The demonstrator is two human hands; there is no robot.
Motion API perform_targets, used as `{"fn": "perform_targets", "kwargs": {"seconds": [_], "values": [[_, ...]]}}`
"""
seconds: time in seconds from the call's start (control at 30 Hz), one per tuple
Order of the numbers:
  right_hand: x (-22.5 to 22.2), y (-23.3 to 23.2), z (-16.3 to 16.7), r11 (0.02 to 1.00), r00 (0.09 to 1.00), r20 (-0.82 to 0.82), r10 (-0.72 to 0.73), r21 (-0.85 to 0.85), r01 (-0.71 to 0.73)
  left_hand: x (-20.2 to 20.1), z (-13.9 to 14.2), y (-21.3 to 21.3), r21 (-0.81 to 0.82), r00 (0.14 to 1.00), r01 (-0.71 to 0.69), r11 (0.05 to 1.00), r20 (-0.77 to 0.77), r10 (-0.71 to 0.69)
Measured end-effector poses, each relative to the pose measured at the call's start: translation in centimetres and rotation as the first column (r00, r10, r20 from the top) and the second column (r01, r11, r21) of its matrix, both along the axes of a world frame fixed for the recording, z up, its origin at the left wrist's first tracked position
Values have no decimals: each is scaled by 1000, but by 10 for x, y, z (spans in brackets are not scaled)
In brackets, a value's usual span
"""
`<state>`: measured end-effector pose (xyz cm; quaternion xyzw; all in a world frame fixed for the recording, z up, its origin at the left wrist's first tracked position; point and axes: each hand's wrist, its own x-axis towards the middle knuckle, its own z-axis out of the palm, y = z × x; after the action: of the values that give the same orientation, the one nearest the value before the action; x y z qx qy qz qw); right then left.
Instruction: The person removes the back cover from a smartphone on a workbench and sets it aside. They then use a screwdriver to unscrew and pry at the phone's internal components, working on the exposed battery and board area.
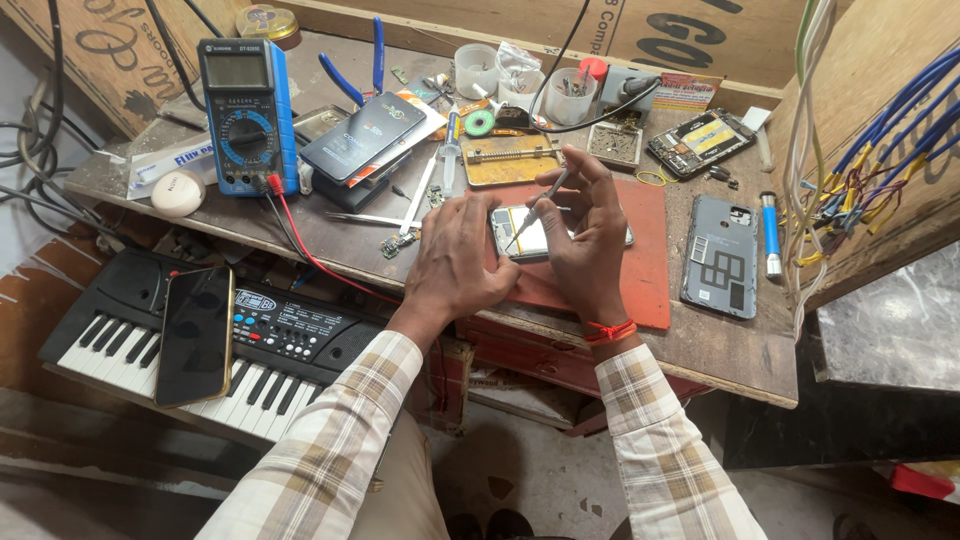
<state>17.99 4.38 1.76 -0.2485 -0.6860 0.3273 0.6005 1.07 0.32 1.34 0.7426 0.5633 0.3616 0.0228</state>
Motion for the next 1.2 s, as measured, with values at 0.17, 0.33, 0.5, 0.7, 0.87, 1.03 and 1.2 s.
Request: {"fn": "perform_targets", "kwargs": {"seconds": [0.17, 0.33, 0.5, 0.7, 0.87, 1.03, 1.2], "values": [[-3, -3, 4, 995, 998, 20, 54, 81, -55, 0, 2, -2, -11, 1000, 5, 1000, 4, -5], [-5, -5, 9, 961, 981, 160, -109, 268, 63, 0, 5, -1, -58, 1000, 11, 998, 3, -11], [-16, 0, 19, 986, 979, 197, -51, 168, 17, 0, 4, -4, 16, 999, 31, 999, 41, -32], [-26, -4, 15, 967, 979, 149, 138, 193, -166, 0, 4, 0, -28, 998, 13, 1000, 62, -11], [-24, 7, 7, 997, 999, 23, 45, 67, -46, 0, 4, -2, 0, 999, 35, 999, 19, -35], [-17, 10, 1, 986, 989, -38, 141, 93, -137, 1, 5, -3, 14, 998, 37, 999, 48, -38], [-15, 11, 2, 998, 992, -109, 57, 24, -55, 1, 3, -2, 21, 999, 14, 1000, 32, -15]]}}
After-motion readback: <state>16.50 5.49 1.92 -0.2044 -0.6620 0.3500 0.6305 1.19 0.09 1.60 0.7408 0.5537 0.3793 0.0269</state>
